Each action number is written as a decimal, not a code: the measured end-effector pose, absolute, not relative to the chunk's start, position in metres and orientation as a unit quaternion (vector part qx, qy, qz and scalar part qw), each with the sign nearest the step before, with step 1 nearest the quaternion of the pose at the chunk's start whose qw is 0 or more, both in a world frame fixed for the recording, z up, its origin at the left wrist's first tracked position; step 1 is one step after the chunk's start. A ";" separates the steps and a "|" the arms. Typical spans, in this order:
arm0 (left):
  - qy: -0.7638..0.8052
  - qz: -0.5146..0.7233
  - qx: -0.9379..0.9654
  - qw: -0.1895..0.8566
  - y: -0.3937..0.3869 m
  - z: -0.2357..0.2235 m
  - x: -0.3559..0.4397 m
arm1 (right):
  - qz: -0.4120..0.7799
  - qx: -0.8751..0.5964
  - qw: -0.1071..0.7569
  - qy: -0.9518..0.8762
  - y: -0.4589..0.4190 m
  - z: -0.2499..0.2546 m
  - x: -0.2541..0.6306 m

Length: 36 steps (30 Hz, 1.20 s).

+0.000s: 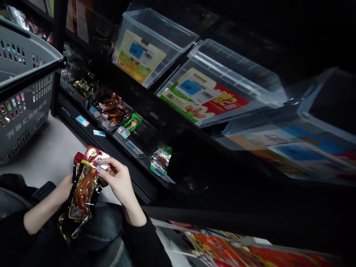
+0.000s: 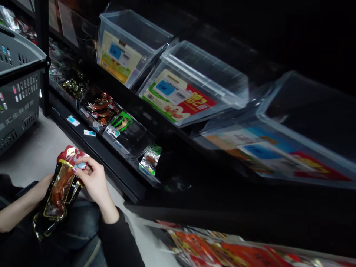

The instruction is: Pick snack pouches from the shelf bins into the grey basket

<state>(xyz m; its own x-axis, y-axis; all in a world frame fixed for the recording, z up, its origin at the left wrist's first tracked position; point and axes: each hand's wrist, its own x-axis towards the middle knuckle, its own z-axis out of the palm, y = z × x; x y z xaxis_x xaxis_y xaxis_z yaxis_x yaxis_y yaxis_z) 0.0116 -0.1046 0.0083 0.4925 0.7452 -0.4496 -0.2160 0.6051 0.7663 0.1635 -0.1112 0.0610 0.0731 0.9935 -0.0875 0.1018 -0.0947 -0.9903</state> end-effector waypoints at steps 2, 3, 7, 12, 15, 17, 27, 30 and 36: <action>0.405 0.308 0.319 0.800 -0.103 0.002 0.013 | 0.443 -0.544 0.495 -0.512 -0.117 0.066 0.165; 0.404 0.309 0.316 0.801 -0.103 -0.001 0.014 | 0.427 -0.534 0.511 -0.522 -0.120 0.068 0.166; 0.399 0.294 0.296 0.817 -0.101 -0.008 0.014 | 0.397 -0.508 0.565 -0.515 -0.125 0.070 0.170; 0.381 0.312 0.232 0.839 -0.101 0.004 0.009 | 0.387 -0.501 0.655 -0.413 -0.117 0.076 0.186; 0.399 0.341 0.220 0.822 -0.101 0.013 0.005 | 0.347 -0.509 0.690 -0.379 -0.110 0.082 0.209; 0.409 0.361 0.209 0.812 -0.100 0.015 0.004 | 0.314 -0.539 0.677 -0.391 -0.105 0.081 0.225; 0.372 0.389 0.141 0.831 -0.103 0.017 0.001 | 0.341 -0.612 0.458 -0.547 -0.098 0.051 0.195; 0.368 0.393 0.132 0.832 -0.105 0.019 0.001 | 0.347 -0.614 0.446 -0.551 -0.101 0.045 0.178; 0.361 0.383 0.152 0.836 -0.106 0.015 0.002 | 0.368 -0.590 0.461 -0.552 -0.104 0.037 0.162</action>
<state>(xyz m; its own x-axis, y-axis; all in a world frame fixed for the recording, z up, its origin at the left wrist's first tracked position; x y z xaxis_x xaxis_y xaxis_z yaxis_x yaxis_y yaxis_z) 0.0021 -0.1056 0.0149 0.4454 0.7503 -0.4886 -0.5310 0.6607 0.5305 0.1622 -0.1039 0.0367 0.1199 0.9900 0.0742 0.3110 0.0335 -0.9498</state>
